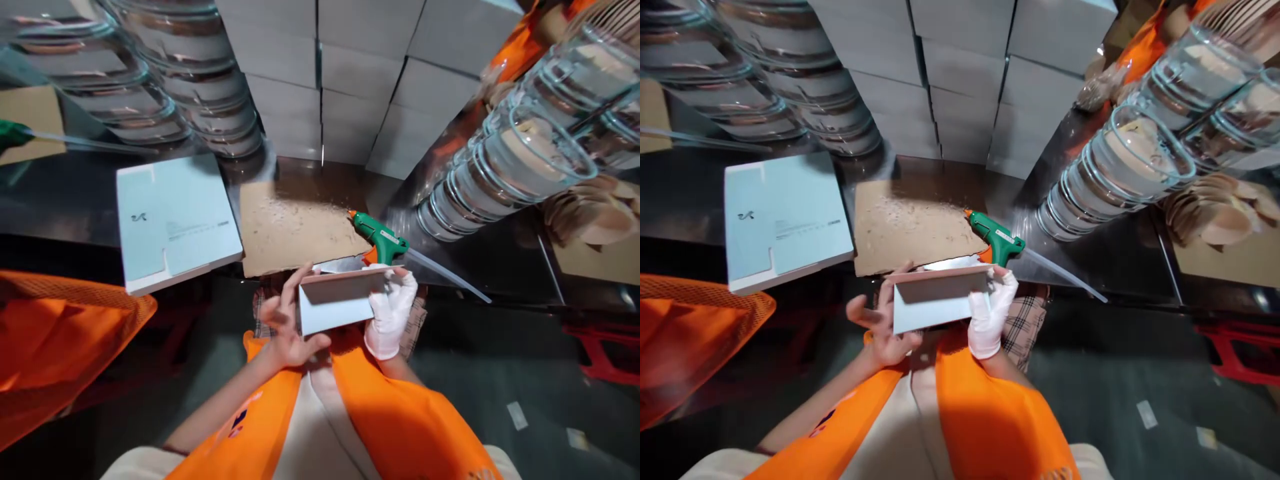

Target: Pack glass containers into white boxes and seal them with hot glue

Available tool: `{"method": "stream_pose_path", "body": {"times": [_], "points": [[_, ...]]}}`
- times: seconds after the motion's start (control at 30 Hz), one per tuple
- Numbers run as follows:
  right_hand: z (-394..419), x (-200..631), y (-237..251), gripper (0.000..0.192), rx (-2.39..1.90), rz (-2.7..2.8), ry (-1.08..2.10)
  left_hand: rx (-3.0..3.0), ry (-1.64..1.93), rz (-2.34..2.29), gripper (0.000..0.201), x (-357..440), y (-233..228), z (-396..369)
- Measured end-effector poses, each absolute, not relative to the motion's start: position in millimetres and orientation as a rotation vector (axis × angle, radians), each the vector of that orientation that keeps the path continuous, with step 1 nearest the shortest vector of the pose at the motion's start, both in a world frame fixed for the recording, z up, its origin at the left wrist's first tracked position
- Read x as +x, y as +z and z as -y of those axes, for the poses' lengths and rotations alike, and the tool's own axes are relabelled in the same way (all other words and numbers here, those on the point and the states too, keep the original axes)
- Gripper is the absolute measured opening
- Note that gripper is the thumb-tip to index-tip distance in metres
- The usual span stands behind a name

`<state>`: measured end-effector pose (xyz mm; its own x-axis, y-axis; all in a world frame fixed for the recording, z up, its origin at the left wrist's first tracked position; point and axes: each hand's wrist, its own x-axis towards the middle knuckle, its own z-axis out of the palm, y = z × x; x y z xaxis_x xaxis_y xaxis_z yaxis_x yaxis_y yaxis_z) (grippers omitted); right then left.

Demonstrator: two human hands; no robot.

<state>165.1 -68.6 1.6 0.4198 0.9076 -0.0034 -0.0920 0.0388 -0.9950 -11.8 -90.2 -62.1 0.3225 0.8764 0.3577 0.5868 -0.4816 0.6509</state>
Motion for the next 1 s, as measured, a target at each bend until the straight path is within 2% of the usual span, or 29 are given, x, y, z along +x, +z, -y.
{"method": "stream_pose_path", "body": {"times": [0.07, 0.13, 0.2, 0.3, 0.4, 0.53, 0.7, 0.83, 1.0], "points": [[66.3, 176.4, 3.2, 0.078, -1.298, 0.873, 1.017, 2.193, 1.226, -1.244, 0.055, -27.2, -48.5, 84.4], [60.5, 199.2, 4.5, 0.063, -1.395, 1.017, 1.039, 2.187, 1.417, -1.209, 0.037, -44.9, -38.5, 80.5], [48.9, 225.7, 7.6, 0.049, -1.641, 1.180, 0.875, 2.133, 1.540, -1.315, 0.025, -62.3, -34.3, 78.3], [20.9, 251.2, 14.1, 0.053, -2.178, 1.366, 0.616, 2.035, 1.653, -1.533, 0.021, -81.0, -36.1, 74.5], [-8.3, 252.7, 15.8, 0.045, -2.500, 1.451, 0.708, 2.051, 1.684, -1.497, 0.025, -87.0, -38.6, 70.3], [-24.3, 246.7, 8.6, 0.028, -2.235, 1.074, 0.982, 1.998, 1.730, -1.503, 0.020, -86.0, -37.4, 72.8], [-12.7, 241.7, 4.4, 0.028, -1.922, 0.859, 1.231, 1.921, 1.776, -1.656, 0.020, -93.7, -37.4, 78.3], [3.4, 237.8, 21.6, 0.042, -1.831, 0.870, 1.137, 1.886, 1.891, -1.639, 0.029, -103.7, -37.1, 71.1], [11.8, 245.9, 54.1, 0.046, -1.723, 0.980, 0.945, 1.854, 1.962, -1.554, 0.030, -104.4, -37.2, 67.0]]}}
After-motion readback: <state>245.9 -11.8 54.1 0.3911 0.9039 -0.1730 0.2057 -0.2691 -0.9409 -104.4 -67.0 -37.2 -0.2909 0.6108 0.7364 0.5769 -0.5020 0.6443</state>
